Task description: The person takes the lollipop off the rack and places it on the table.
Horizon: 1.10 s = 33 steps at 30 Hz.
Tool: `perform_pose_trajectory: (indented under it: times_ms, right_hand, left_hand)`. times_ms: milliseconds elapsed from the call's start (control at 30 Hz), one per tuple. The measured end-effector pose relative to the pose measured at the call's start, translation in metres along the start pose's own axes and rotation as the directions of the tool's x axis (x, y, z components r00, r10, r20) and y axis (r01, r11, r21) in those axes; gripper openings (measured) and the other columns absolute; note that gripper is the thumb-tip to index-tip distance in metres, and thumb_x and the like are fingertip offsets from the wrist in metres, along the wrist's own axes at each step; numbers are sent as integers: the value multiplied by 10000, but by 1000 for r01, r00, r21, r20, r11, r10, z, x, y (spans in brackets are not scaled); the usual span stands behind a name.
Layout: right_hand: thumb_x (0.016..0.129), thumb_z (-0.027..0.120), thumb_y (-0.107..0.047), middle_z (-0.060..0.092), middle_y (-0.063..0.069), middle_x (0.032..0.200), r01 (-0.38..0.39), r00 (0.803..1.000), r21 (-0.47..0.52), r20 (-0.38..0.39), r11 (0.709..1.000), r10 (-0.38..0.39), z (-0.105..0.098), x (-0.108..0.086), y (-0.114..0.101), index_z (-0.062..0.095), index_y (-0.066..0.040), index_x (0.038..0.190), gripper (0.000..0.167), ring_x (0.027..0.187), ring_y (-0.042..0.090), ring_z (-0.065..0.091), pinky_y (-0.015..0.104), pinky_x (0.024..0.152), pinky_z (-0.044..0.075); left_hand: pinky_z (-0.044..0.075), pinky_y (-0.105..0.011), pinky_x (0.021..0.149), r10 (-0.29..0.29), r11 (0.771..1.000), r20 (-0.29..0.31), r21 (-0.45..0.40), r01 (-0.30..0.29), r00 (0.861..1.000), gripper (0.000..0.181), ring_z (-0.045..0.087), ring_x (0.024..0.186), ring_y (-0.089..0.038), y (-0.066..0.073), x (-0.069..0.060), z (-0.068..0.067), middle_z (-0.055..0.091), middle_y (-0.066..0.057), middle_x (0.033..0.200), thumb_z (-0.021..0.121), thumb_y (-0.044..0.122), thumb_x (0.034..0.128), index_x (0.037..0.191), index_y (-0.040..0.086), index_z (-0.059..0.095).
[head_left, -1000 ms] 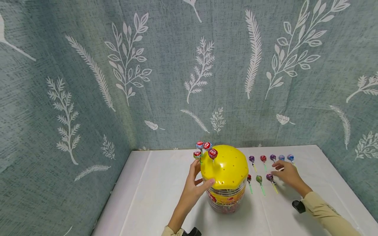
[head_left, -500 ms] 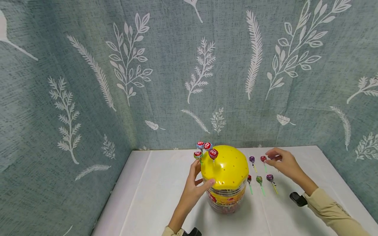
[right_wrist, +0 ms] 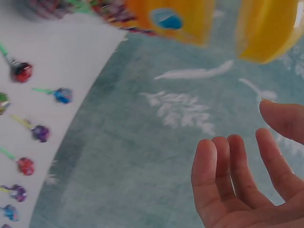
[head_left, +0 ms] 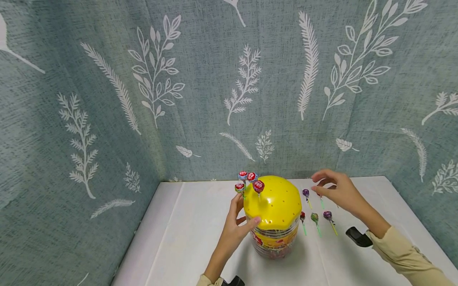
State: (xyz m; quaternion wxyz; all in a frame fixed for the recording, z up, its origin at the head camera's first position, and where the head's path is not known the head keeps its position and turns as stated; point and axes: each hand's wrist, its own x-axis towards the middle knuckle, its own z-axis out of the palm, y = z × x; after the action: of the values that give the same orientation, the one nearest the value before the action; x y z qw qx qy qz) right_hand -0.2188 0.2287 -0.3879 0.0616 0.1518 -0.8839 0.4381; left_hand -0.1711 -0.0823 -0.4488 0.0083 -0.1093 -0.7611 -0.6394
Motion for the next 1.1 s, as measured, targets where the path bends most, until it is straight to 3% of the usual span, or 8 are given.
perform_pose_trajectory:
  times_ms: [400, 1100]
  right_hand:
    - [871, 691, -193, 630, 55, 1027, 75, 997, 104, 7, 992, -76, 5, -2, -44, 629, -87, 1074, 238, 874, 141, 585, 261, 689, 529]
    - [837, 710, -78, 647, 51, 974, 239, 970, 158, -4, 958, -241, 32, 3, -92, 642, -43, 1027, 205, 856, 149, 583, 265, 715, 527]
  left_hand:
    - [374, -494, 973, -1, 1000, 3, -4, 1, 1000, 756, 319, 1337, -257, 0, -1, 0, 383, -34, 1438, 683, 371, 835, 1451, 239, 267]
    - [373, -499, 977, -1, 1000, 9, -9, 1, 1000, 748, 326, 1335, -246, 0, -1, 0, 396, -23, 1430, 687, 376, 832, 1445, 261, 274]
